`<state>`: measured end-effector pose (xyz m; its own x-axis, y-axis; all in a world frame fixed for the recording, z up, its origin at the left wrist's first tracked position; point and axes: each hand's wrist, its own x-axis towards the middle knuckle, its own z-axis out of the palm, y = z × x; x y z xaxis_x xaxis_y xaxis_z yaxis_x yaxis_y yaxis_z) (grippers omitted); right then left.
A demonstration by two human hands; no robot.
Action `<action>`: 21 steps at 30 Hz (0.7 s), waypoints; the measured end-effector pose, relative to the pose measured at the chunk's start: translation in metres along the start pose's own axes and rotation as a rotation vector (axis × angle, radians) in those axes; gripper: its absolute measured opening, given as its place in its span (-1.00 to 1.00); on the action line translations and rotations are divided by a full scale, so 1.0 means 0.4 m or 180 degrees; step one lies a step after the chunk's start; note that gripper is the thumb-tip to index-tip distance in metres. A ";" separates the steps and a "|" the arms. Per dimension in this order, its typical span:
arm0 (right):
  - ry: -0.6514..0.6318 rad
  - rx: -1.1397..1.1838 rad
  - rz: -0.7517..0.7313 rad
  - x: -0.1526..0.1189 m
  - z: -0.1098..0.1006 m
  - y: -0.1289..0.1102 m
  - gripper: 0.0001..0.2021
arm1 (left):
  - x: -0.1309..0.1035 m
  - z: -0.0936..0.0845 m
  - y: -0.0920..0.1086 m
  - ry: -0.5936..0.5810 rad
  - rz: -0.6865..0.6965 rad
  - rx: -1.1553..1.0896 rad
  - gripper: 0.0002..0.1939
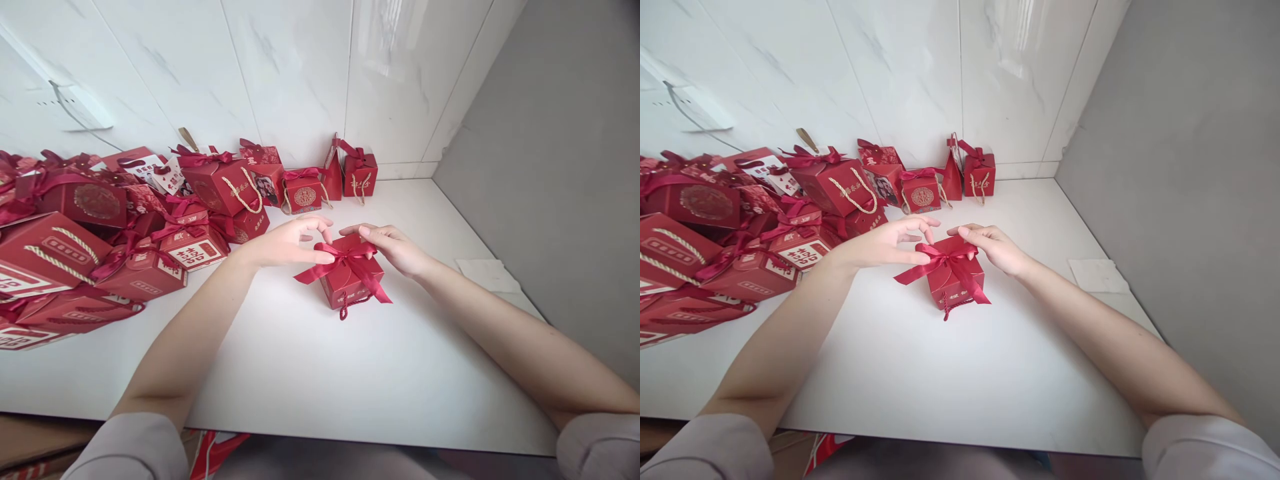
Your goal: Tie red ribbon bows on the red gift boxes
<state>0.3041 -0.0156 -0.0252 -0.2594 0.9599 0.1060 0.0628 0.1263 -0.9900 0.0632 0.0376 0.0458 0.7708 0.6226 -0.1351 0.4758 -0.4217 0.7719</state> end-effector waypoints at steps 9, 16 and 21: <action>0.0018 0.0005 -0.0037 0.001 0.005 -0.002 -0.50 | 0.027 0.016 -0.035 -0.0265 0.0001 -0.0228 -0.76; 0.0770 -0.1089 -0.0111 -0.007 -0.037 -0.053 -0.61 | 0.021 -0.004 -0.030 -0.0443 -0.0388 -0.0055 -0.69; 0.0213 -0.2134 0.0687 -0.059 -0.077 -0.133 -0.44 | 0.016 -0.023 -0.039 -0.0550 -0.0566 -0.0234 -0.65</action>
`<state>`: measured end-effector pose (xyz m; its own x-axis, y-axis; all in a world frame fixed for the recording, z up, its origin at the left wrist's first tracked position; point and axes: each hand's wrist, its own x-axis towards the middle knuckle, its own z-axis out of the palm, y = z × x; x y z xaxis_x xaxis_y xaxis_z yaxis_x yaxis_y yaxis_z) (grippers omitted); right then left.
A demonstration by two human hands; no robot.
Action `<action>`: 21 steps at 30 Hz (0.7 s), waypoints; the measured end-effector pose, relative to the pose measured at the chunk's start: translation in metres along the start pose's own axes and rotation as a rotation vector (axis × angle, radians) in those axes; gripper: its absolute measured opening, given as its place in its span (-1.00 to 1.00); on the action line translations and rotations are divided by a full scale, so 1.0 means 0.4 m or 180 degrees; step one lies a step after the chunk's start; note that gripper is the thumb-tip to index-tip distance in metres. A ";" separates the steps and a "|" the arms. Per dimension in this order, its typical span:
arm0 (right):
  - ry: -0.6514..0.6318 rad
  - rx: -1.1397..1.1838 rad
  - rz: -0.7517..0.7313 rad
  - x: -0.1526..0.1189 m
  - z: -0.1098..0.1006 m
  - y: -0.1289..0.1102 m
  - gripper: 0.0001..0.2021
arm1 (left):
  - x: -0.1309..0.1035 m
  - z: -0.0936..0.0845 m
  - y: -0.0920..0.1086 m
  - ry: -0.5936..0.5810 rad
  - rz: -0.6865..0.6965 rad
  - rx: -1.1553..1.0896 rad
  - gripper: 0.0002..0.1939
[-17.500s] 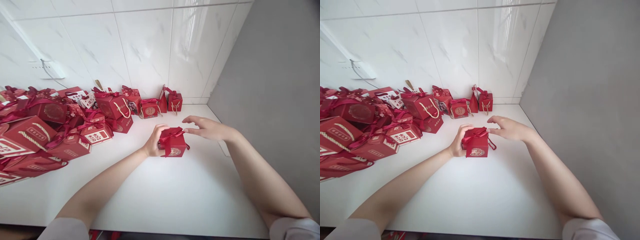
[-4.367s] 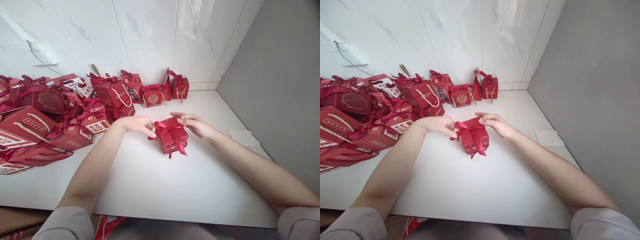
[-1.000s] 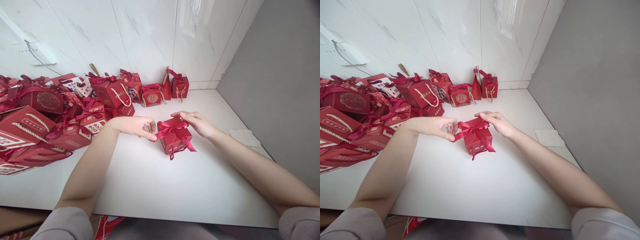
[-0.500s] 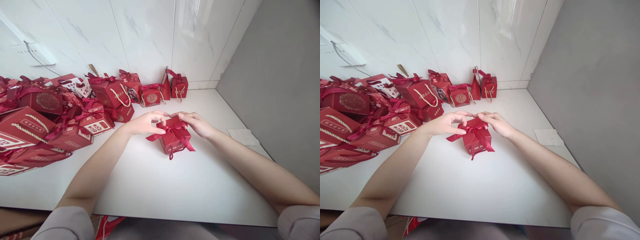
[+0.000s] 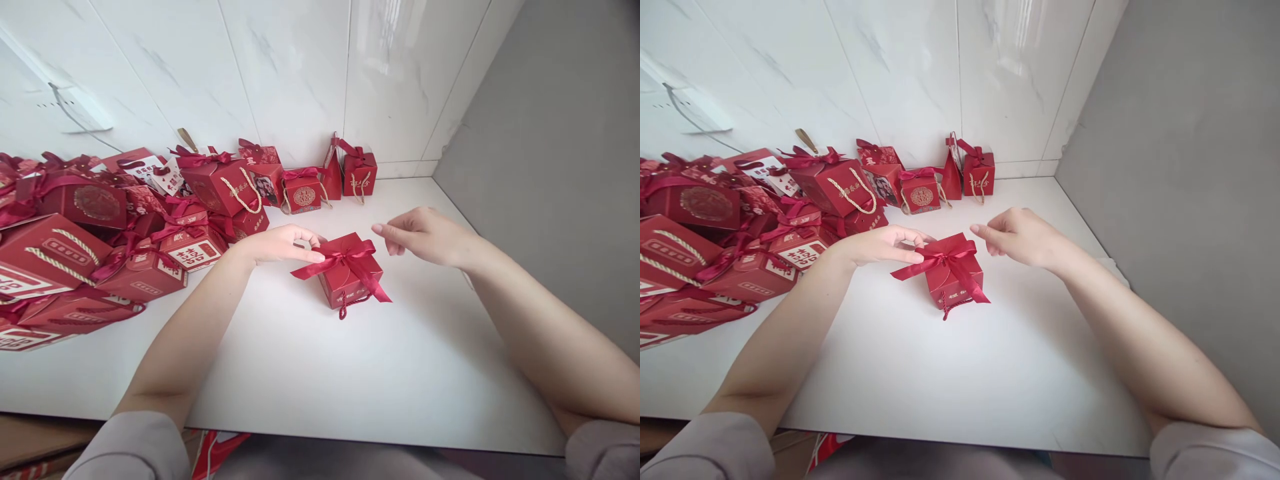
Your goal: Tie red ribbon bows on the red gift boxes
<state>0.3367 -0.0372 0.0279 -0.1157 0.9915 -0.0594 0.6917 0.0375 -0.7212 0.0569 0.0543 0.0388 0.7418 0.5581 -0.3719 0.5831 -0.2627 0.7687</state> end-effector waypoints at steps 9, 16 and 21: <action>-0.1915 0.0602 0.0416 -0.020 0.015 -0.032 -0.63 | 0.019 0.003 -0.020 -0.0113 0.0189 -0.0363 -0.72; -0.1679 0.1101 0.0250 -0.007 0.030 -0.029 -0.62 | 0.007 -0.015 -0.019 0.0010 0.0148 -0.0202 -0.68; -0.1633 0.1326 0.0067 0.000 0.056 -0.022 -0.66 | -0.002 -0.029 -0.017 -0.0004 0.0115 -0.0076 -0.61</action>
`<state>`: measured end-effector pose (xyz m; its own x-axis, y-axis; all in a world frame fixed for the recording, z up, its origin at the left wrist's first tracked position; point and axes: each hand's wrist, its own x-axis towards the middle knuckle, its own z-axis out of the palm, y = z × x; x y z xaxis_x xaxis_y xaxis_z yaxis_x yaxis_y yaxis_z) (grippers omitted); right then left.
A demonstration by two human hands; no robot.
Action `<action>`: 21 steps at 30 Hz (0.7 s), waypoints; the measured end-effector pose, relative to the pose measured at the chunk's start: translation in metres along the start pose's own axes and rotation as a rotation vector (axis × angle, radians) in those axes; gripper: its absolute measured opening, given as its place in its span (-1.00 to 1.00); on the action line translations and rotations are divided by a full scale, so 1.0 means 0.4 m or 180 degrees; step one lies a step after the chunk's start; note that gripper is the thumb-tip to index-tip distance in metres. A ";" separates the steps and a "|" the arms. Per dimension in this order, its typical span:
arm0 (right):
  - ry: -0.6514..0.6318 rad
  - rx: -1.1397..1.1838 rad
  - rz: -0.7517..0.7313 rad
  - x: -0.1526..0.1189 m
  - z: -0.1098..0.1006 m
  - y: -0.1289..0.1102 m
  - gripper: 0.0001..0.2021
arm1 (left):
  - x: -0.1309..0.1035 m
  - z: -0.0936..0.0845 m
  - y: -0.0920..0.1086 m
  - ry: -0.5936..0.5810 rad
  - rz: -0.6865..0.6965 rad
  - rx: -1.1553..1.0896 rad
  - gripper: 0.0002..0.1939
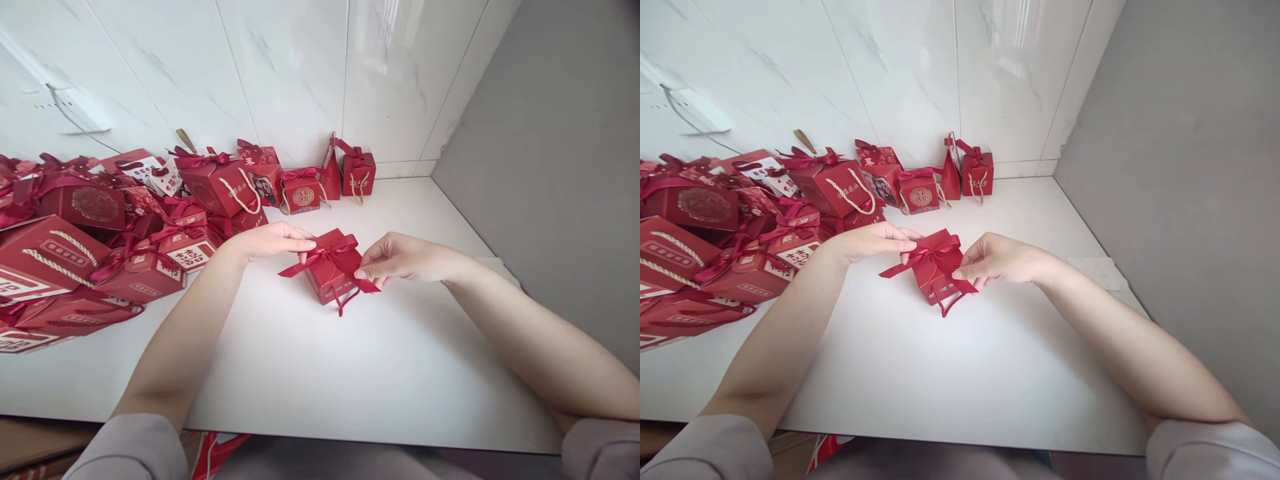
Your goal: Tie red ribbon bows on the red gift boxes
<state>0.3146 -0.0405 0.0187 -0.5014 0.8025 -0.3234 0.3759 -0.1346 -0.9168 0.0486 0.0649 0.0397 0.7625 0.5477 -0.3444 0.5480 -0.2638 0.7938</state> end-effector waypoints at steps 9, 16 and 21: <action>-0.0214 -0.0003 -0.0118 0.008 -0.001 0.002 -0.68 | 0.001 0.004 0.000 0.0243 0.0032 0.0238 -0.54; 0.0161 -0.0069 0.0094 0.008 -0.011 -0.002 -0.60 | 0.006 0.008 -0.006 0.0255 0.0108 0.0249 -0.56; 0.0253 -0.0280 0.0301 -0.001 0.034 -0.019 -0.55 | -0.003 0.010 0.008 0.0204 -0.0033 0.0381 -0.57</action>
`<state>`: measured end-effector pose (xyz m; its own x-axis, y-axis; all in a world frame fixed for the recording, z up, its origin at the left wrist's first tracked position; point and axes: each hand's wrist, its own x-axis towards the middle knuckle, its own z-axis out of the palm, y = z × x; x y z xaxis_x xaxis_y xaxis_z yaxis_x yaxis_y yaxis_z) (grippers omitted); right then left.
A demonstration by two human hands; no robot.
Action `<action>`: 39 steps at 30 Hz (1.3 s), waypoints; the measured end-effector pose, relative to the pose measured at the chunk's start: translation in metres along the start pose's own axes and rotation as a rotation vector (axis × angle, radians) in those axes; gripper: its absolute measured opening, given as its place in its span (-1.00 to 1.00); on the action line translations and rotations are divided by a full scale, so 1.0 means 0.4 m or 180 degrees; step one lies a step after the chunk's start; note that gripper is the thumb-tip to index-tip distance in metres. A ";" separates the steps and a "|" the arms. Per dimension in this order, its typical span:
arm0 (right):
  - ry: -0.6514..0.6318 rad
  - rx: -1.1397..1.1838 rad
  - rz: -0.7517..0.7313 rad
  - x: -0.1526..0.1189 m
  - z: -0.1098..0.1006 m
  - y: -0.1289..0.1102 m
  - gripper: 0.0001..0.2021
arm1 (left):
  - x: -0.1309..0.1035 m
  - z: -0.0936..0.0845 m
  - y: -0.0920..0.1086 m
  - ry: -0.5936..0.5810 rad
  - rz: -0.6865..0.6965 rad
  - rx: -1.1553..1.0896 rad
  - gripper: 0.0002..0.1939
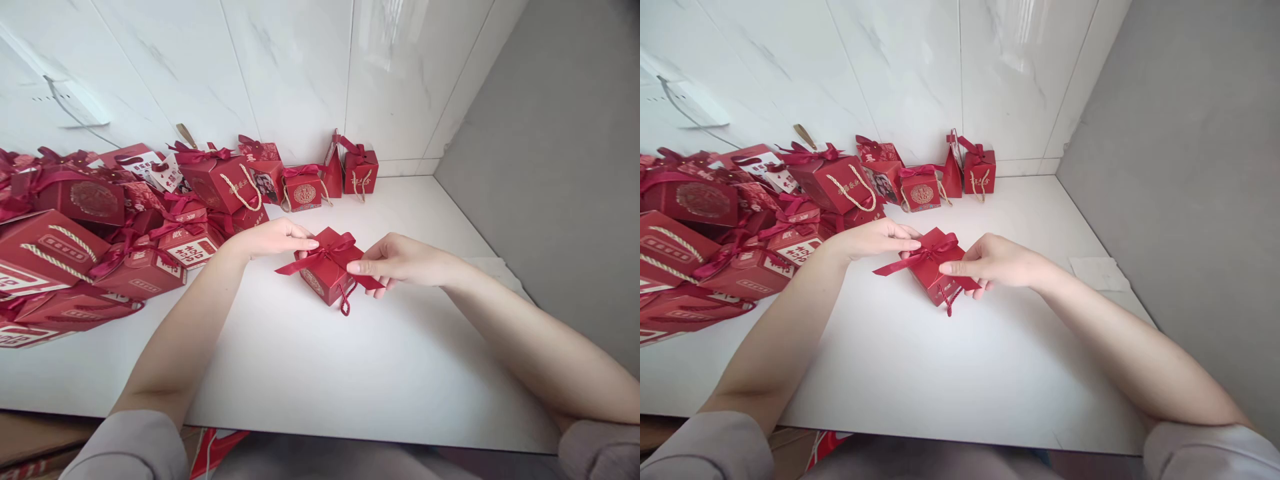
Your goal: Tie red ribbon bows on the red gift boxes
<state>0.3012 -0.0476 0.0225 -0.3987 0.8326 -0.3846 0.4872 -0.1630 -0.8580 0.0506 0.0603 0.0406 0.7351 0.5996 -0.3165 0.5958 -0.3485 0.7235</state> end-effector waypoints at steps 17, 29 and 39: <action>-0.0127 0.0429 0.0019 0.003 0.037 -0.012 -0.73 | -0.009 0.009 0.014 -0.0128 0.0009 0.0269 -0.59; -0.0070 0.0452 -0.0132 0.018 0.032 0.006 -0.69 | -0.005 0.012 0.010 -0.0146 0.0027 0.0168 -0.60; -0.0148 0.0380 -0.0137 0.028 0.014 0.018 -0.79 | 0.002 0.013 0.004 -0.0103 -0.0031 0.0182 -0.62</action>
<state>0.2958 -0.0425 0.0102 -0.4541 0.8151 -0.3596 0.3739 -0.1920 -0.9074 0.0538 0.0565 0.0386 0.7387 0.5798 -0.3438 0.6198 -0.3840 0.6844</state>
